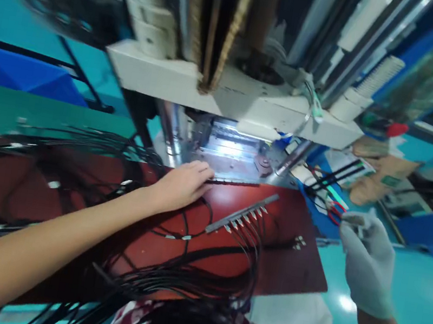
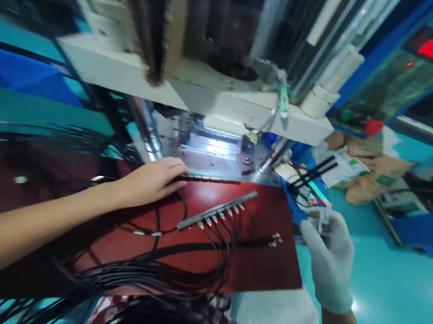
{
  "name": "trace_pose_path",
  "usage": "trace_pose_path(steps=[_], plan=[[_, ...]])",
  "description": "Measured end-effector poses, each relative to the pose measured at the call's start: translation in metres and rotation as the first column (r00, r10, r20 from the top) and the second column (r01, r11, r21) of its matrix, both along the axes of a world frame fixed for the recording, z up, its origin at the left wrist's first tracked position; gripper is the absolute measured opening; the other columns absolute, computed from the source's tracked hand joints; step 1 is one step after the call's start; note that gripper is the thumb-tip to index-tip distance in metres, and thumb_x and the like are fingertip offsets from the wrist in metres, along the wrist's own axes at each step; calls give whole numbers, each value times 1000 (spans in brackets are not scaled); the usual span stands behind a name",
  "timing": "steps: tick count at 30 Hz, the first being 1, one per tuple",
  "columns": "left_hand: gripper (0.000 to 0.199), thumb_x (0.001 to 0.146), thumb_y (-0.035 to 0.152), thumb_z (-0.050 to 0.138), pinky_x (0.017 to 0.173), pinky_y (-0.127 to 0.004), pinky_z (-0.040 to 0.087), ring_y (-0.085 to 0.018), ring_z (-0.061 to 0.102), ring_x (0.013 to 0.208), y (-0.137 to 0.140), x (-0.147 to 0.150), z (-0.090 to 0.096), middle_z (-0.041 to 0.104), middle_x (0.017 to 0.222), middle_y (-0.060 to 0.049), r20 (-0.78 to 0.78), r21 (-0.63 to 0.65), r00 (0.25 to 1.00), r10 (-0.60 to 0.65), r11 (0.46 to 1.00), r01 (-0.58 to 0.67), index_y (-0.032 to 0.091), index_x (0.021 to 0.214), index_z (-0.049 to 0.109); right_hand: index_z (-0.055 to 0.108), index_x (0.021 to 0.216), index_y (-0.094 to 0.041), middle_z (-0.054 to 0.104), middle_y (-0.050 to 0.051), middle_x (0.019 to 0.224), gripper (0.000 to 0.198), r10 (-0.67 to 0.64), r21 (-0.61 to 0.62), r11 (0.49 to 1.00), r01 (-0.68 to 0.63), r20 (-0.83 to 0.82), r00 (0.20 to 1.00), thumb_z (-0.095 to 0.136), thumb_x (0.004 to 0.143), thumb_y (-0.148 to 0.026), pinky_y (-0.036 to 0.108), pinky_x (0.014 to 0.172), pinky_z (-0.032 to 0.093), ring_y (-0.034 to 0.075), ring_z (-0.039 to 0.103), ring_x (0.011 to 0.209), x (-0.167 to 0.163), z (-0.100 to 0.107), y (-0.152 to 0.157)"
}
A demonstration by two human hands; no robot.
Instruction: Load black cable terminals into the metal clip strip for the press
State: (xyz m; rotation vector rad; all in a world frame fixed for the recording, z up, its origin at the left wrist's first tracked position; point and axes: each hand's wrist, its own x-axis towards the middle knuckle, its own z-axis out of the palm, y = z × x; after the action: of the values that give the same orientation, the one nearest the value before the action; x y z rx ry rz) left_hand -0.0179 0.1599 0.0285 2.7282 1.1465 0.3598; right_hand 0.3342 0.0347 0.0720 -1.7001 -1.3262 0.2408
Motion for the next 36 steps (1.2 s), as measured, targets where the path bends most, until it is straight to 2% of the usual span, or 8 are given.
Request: trace_pose_path(steps=[5, 9, 12, 19, 23, 25, 28, 36], plan=[[43, 94, 51, 36, 89, -40, 47, -28, 59, 99, -10, 30, -19, 63, 105, -11, 117, -207, 985, -127, 967, 150, 19, 106, 61, 55, 99, -18, 58, 13, 114, 40, -268, -353, 908, 226, -74, 961, 55, 75, -50, 30, 74, 47, 18, 56, 87, 94, -105, -119], [53, 92, 58, 33, 84, -39, 48, -26, 60, 93, -21, 59, -33, 61, 105, -10, 115, -248, 985, -128, 957, 153, 19, 116, 60, 59, 92, -13, 64, 11, 87, 48, -406, -501, 799, 332, -42, 913, 58, 64, -52, 29, 66, 49, 19, 60, 76, 109, -191, -174], [50, 93, 54, 33, 82, -39, 48, -26, 60, 88, -28, 75, -34, 61, 98, -10, 115, -262, 988, -107, 956, 134, 16, 110, 62, 61, 90, -12, 65, 12, 86, 49, -473, -504, 761, 408, -1, 881, 62, 59, -51, 31, 67, 49, 21, 61, 78, 117, -215, -188], [29, 88, 34, 43, 75, -34, 48, -22, 62, 81, -26, 90, -17, 67, 87, -9, 162, -409, 986, 38, 912, 32, 15, 91, 65, 55, 120, -16, 60, 15, 121, 49, -446, -229, 874, 429, -26, 894, 50, 83, -47, 41, 98, 42, 24, 57, 111, 97, -135, -121], [31, 87, 39, 47, 63, -28, 47, -17, 60, 68, -15, 82, 12, 65, 77, -5, 308, -514, 944, 120, 856, 59, 14, 97, 63, 55, 123, -21, 62, 11, 119, 39, 20, -85, 995, -47, -292, 956, 54, 88, -38, 37, 86, 50, 18, 63, 92, 21, -60, -54], [33, 86, 41, 50, 62, -27, 46, -16, 58, 67, -6, 75, 28, 64, 78, -4, 402, -506, 907, 127, 857, 104, 14, 101, 62, 46, 134, -22, 60, 11, 122, 54, 340, -151, 878, -454, -470, 815, 61, 83, -34, 30, 75, 51, 14, 62, 84, -11, -40, -20], [33, 86, 40, 53, 65, -26, 45, -14, 56, 69, 8, 62, 43, 63, 82, -4, 506, -492, 855, 116, 853, 176, 14, 105, 61, 45, 138, -20, 63, 8, 115, 80, 587, -277, 417, -866, -645, 489, 78, 65, -29, 22, 68, 50, 11, 60, 80, -45, -33, 23], [34, 90, 36, 46, 71, -28, 47, -16, 57, 71, 48, 37, 26, 64, 85, -5, 488, -325, 869, 78, 941, 97, 13, 108, 62, 48, 137, -20, 68, -1, 85, 107, 567, -176, -119, -977, -820, 79, 92, 40, -30, 22, 66, 53, 13, 63, 72, -142, -62, 47]])
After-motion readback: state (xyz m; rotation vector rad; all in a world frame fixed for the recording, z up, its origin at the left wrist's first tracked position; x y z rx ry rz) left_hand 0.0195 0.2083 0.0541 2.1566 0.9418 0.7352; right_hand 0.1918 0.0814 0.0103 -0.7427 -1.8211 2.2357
